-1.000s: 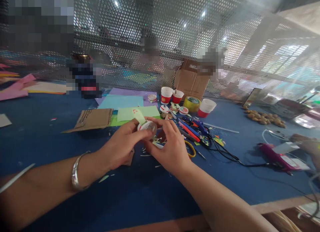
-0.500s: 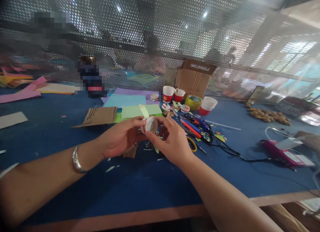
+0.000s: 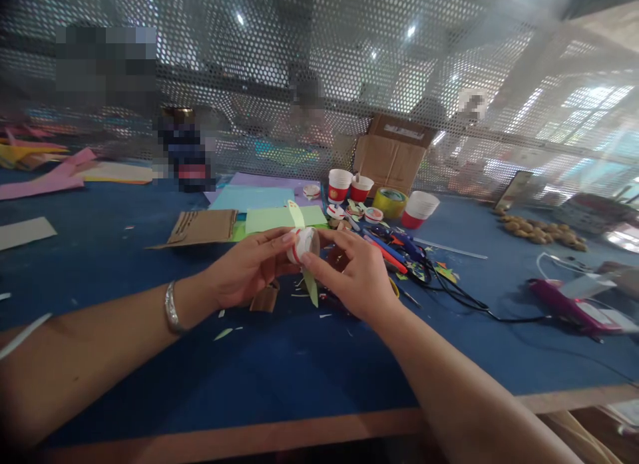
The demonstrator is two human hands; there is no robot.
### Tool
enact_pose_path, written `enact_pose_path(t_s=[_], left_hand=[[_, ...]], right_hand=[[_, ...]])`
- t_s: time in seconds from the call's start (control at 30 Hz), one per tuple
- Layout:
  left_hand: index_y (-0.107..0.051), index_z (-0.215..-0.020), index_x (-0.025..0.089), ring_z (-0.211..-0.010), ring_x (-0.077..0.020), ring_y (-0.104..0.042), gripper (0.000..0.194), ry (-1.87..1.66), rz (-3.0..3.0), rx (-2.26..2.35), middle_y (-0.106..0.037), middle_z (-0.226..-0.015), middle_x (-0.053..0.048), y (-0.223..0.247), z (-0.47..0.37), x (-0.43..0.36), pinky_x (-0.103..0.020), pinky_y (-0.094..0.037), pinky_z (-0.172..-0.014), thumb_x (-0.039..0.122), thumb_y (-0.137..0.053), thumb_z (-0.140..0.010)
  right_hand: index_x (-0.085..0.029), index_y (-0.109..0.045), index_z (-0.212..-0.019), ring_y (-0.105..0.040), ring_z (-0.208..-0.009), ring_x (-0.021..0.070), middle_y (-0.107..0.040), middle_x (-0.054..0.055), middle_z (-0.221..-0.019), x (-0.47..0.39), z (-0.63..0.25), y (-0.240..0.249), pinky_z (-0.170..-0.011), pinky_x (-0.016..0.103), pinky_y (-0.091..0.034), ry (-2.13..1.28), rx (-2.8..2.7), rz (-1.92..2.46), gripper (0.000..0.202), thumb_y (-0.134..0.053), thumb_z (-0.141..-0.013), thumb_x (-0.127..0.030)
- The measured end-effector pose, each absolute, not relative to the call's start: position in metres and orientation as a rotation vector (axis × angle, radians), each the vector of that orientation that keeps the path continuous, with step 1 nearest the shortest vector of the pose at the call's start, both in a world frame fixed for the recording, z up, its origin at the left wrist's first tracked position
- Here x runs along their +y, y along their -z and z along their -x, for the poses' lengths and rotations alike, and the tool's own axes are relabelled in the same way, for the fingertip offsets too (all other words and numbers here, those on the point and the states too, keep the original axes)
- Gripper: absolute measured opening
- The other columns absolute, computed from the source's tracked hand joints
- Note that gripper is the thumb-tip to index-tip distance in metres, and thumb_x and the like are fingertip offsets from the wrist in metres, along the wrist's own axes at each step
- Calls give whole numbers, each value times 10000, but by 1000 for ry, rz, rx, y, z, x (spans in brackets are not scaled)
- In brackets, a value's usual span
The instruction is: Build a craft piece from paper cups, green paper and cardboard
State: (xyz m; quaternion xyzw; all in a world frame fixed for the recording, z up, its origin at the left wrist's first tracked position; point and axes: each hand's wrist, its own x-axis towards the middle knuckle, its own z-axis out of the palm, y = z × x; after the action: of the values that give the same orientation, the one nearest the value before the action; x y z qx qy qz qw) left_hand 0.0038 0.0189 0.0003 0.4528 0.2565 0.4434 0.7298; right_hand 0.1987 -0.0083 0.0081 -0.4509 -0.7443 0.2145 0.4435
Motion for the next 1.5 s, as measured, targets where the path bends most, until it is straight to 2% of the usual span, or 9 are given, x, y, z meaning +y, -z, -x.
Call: enact_pose_path(t_s=[0.13,0.37,0.57,0.9,1.1,1.3,1.5], left_hand=[[-755,-1026,169,-868,-138,-668,233,-948,-963,541,-735,-963,-45,2,-3,21,-258,-569,-773,348,-728,-879],[-754,-1019,144,-797,-129,-653,222,-947,-860,580,-735,-937,-57,0,-3,20,-254,-560,-731,315,-699,-887],[-739,-1010,122,-781,-147,-663,213,-920,-752,606,-741,-887,-70,-3,-4,21,-260,-548,-697,280,-672,-884],[-732,-1035,105,-797,-166,-684,259,-908,-755,586,-750,-900,-85,1,-5,25,-266,-548,-711,296,-659,-876],[-717,-1111,95,-791,-166,-672,311,-876,-772,631,-755,-964,-114,-2,-6,24,-262,-539,-701,295,-597,-904],[-700,-1157,90,-941,-201,-667,355,-874,-812,601,-715,-1163,-160,0,-5,25,-290,-543,-791,313,-578,-910],[-736,-981,113,-754,-162,-665,249,-877,-741,586,-737,-858,-92,1,-5,26,-245,-539,-657,298,-596,-891]], right_hand=[[-206,-727,-1169,-620,-736,152,-721,59,-993,-6,-199,-7,-606,273,-476,-706,-1768,1072,382,-701,-881,-455],[-184,-726,-1121,-602,-731,149,-703,41,-883,-6,-197,-12,-555,240,-477,-882,-1731,1074,368,-672,-891,-465],[-194,-715,-1145,-619,-745,150,-718,52,-956,-3,-201,-11,-537,227,-533,-1019,-1708,1046,356,-651,-903,-448],[-213,-721,-1204,-609,-745,130,-724,54,-1032,1,-206,-10,-549,214,-530,-1072,-1686,984,372,-670,-905,-427],[-198,-723,-1206,-599,-740,128,-719,58,-1008,2,-208,-11,-548,200,-509,-1109,-1680,975,379,-666,-909,-427],[-209,-718,-1203,-600,-730,118,-720,56,-1032,3,-209,-12,-559,199,-516,-1138,-1688,974,381,-673,-900,-436],[-186,-724,-1146,-595,-721,116,-718,53,-985,3,-208,-12,-542,194,-513,-1141,-1678,970,349,-681,-891,-422]])
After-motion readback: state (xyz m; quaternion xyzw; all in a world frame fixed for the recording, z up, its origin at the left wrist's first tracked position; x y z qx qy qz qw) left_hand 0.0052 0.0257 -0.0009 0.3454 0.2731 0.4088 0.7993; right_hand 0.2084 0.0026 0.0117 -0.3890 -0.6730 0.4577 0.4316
